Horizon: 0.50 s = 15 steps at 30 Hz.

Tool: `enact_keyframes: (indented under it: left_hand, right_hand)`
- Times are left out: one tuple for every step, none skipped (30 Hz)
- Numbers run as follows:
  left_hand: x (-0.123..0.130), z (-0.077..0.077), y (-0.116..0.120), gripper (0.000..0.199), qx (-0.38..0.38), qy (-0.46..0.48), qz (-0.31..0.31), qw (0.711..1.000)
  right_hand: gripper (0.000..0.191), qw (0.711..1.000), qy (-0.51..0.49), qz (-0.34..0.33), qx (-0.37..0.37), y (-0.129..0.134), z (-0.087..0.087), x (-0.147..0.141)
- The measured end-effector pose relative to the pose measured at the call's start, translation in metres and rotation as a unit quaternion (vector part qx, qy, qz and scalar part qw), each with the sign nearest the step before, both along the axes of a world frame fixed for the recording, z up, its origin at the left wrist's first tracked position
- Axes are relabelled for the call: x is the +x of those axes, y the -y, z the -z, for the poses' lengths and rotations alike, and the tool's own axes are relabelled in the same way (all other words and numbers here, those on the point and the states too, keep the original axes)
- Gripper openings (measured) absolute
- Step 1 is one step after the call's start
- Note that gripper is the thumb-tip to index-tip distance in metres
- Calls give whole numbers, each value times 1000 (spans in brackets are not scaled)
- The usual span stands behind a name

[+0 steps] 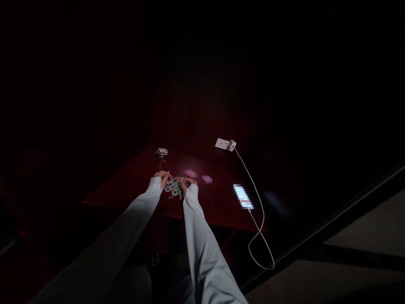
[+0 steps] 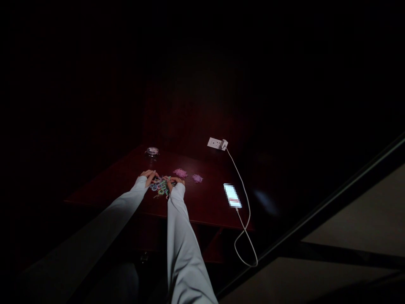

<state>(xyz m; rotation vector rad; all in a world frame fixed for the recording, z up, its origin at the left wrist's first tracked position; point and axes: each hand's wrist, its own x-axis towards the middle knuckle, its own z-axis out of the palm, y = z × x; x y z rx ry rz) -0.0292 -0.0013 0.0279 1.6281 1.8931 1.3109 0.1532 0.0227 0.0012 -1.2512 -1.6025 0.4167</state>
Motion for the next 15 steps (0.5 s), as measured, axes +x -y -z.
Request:
enact_keyframes:
  left_hand:
    - [0,0,0,41,4,1,-1,1000]
    - [0,1,0,41,8,1,-1,1000]
    - [0,1,0,41,12,2,2,1000]
    - [0,2,0,41,15,3,4,1000]
    - [0,2,0,41,18,5,5,1000]
    - [0,2,0,40,21,9,4,1000]
    - [0,3,0,40,24,12,3,1000]
    - [0,3,0,40,24,15,1,1000]
    - [1,2,0,40,24,19,0,1000]
    - [1,2,0,40,25,23,0,999]
    - [2,1,1,40,25,27,-1,999]
    - [2,0,2,41,26,29,-1,999]
    - [3,-1,3,40,27,30,-1,999]
    - [3,-2,4,40,27,29,-2,999]
    - [4,-3,5,39,26,26,-2,999]
  right_hand:
    - [9,1000,-10,6,-7,0,-1,0]
    - [9,1000,-17,9,-12,1,-2,0]
    - [10,1000,-22,8,-13,3,-3,0]
    - [11,1000,-27,5,-12,6,-4,-1]
    - [12,999,-32,3,-9,9,-5,-1]
    - [15,999,-38,2,-5,12,-7,-1]
    - [17,999,-44,1,-1,16,-8,-1]
    - [20,999,-49,-1,1,19,-9,-1]
    - [23,999,-53,-3,0,23,-10,-1]
    - [24,998,-55,-6,-4,25,-11,0]
    - [25,998,-57,-9,-9,27,-12,0]
    - [25,998,-59,-10,-12,28,-12,1]
    - [24,998,-61,-9,-15,28,-13,1]
    - [23,998,-62,-6,-19,28,-13,1]
    - [22,998,-62,-1,-28,26,-14,1]
